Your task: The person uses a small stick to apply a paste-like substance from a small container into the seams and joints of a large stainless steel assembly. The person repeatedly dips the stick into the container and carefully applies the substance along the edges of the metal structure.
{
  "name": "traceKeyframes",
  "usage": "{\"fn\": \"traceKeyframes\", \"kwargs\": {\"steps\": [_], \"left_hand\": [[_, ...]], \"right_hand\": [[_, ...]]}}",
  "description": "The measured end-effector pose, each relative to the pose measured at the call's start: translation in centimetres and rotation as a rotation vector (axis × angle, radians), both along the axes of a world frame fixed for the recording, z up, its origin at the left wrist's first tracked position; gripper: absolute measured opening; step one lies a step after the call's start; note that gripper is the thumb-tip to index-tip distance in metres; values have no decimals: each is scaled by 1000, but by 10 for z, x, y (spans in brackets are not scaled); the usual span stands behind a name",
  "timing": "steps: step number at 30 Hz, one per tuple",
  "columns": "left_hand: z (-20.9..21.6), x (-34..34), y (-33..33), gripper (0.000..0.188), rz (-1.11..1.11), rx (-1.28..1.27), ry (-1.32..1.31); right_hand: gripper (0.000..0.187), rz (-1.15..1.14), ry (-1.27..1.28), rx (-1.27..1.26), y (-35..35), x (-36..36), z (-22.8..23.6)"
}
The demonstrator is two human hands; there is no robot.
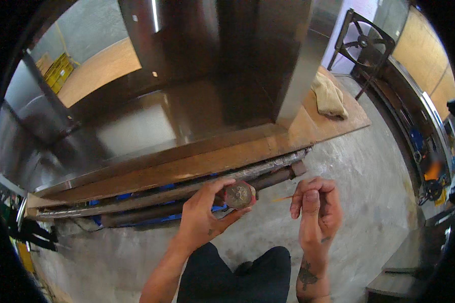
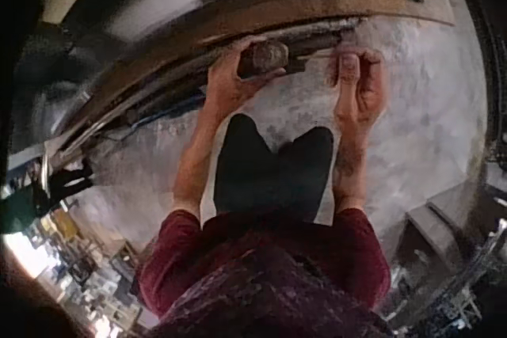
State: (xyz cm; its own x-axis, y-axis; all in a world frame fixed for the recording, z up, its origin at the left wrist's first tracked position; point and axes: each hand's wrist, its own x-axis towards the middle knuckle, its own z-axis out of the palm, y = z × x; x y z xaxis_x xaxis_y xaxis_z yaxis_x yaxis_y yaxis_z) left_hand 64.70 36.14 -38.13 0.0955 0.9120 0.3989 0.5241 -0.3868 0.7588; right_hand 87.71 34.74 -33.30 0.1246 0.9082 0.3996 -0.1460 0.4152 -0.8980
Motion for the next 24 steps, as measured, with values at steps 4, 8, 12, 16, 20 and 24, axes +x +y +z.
{"fn": "traceKeyframes", "kwargs": {"steps": [4, 8, 12, 16, 20, 24], "left_hand": [[55, -18, -27, 74, 74, -45, 46], [146, -43, -69, 71, 228, -131, 4], [247, -72, -133, 71, 418, -152, -45], [345, -119, -209, 66, 539, -75, -105], [390, -143, -264, 68, 687, 75, -76], [419, -210, -322, 70, 762, 91, -46]], "right_hand": [[14, 41, 79, -288, -21, -28, 46], [16, 156, 234, -402, -55, -64, 115], [18, 268, 213, -422, -86, -105, 214], [19, 384, 232, -364, -133, -159, 307], [18, 580, 124, -309, -160, -193, 356], [17, 669, 8, -221, -213, -273, 391]]}}
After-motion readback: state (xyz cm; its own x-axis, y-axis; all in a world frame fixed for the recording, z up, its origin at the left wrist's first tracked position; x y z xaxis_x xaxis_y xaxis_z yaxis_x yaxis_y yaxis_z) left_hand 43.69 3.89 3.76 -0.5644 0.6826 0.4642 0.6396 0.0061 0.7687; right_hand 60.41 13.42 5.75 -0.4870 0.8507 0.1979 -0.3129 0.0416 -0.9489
